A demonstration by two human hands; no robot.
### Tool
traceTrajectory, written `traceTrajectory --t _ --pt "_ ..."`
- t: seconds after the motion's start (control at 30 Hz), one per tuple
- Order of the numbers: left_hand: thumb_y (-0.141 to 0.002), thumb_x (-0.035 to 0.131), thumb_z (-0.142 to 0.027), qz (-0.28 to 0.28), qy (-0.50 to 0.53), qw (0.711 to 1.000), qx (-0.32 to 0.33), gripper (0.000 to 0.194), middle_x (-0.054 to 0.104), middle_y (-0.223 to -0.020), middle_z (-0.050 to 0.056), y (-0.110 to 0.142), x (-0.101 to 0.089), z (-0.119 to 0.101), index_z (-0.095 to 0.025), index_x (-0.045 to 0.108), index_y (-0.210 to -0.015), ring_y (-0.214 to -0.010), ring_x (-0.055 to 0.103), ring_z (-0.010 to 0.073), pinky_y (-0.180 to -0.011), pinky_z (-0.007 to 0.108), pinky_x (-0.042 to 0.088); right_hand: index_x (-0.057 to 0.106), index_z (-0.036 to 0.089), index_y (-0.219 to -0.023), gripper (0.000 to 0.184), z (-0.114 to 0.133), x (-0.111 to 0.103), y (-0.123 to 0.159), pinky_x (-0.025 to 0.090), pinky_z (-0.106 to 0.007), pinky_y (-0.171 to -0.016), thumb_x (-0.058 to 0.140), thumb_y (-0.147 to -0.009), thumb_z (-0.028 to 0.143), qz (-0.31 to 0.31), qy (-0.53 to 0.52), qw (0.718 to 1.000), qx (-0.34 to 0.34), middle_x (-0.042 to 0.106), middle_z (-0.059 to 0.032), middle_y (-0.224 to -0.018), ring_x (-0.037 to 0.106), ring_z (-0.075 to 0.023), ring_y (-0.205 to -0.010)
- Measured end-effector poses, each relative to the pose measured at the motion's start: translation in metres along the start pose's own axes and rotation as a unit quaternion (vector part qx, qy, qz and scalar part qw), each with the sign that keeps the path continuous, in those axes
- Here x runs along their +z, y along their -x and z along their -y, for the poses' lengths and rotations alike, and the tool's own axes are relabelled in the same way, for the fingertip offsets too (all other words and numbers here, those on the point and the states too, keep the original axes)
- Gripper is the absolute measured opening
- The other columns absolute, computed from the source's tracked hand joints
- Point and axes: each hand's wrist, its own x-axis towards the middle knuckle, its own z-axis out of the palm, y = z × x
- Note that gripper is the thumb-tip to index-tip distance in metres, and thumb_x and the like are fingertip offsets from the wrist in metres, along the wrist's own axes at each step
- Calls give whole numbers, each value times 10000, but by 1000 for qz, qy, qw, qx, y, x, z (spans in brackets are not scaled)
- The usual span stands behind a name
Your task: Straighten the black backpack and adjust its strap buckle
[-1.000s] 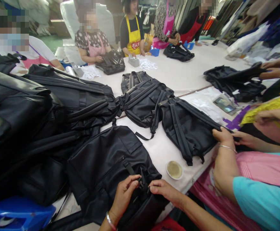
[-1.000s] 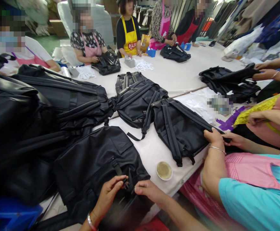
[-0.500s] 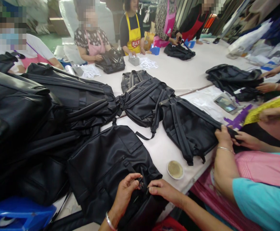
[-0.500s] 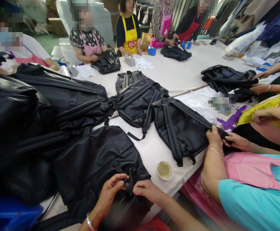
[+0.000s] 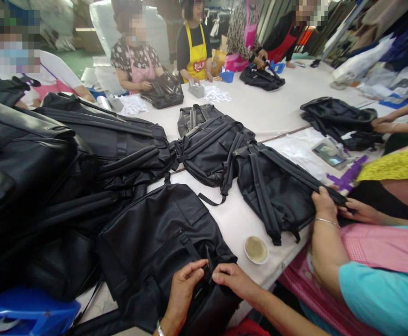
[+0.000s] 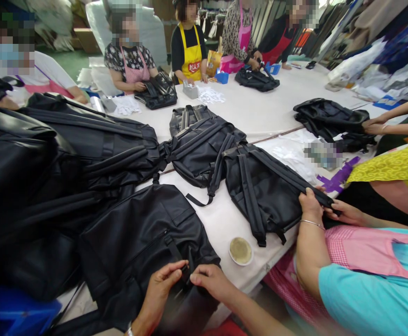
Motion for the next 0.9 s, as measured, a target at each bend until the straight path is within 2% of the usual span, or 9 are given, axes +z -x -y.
traceTrajectory --t 0.1,0.3,0.5,0.57,0.63,0.7,0.77,0.83,0.9 --pt "-752 692 -458 -18 11 1000 -1 355 721 -1153 77 3 3 4 -239 730 -1028 -1137 604 288 -1073 421 417 672 120 -784 460 -4 4 -2 241 -241 -587 652 -729 575 -11 -10 1000 5 484 29 -598 367 -81 -586" --pt "-731 706 -495 -57 30 998 -24 411 707 -1189 68 7 6 20 -246 721 -1057 -1057 640 258 -915 323 521 642 120 -741 447 -2 10 -3 215 -244 -579 668 -709 566 -15 -36 999 19 435 37 -582 327 -75 -578" --pt "-729 704 -494 -47 46 997 -36 444 697 -1203 101 4 7 18 -201 718 -1064 -1062 643 260 -858 291 550 636 122 -736 380 -9 11 -8 227 -238 -575 640 -749 502 -13 -25 999 20 445 40 -580 341 -74 -579" --pt "-718 705 -509 -44 38 998 -32 473 697 -1195 112 2 2 13 -186 715 -1064 -1033 656 268 -823 301 567 654 131 -752 329 -2 13 -11 270 -235 -590 628 -767 459 -13 13 1000 8 498 33 -601 397 -82 -592" --pt "-735 676 -531 -54 9 998 -16 502 717 -1136 113 4 -13 7 -178 699 -1091 -990 672 266 -821 319 575 671 161 -802 256 14 14 -12 343 -239 -643 634 -774 413 -21 76 997 -24 589 24 -683 496 -106 -660" --pt "-766 625 -555 -98 -37 994 9 530 730 -1085 104 11 -38 3 -182 667 -1140 -973 681 259 -857 335 573 668 209 -916 217 30 10 -15 412 -255 -733 641 -783 378 -43 145 986 -67 653 23 -793 577 -137 -767" --pt "-768 589 -583 -190 -91 976 47 554 718 -1118 101 25 -71 2 -188 650 -1152 -1035 667 273 -916 358 561 633 239 -1046 265 38 0 -21 448 -297 -866 603 -821 375 -93 216 965 -116 675 2 -951 609 -171 -921" --pt "-737 580 -612 -326 -149 930 85 551 706 -1143 101 42 -101 4 -194 673 -1083 -1091 641 307 -945 391 555 576 223 -1181 382 35 -15 -33 408 -369 -1033 544 -856 422 -175 280 932 -149 627 -58 -1176 555 -219 -1140" --pt "-719 592 -614 -448 -179 872 85 491 724 -1058 91 61 -120 7 -218 693 -992 -1060 649 338 -900 435 577 486 170 -1309 553 24 -26 -50 339 -436 -1127 500 -862 495 -246 316 908 -126 518 -127 -1352 447 -269 -1299"
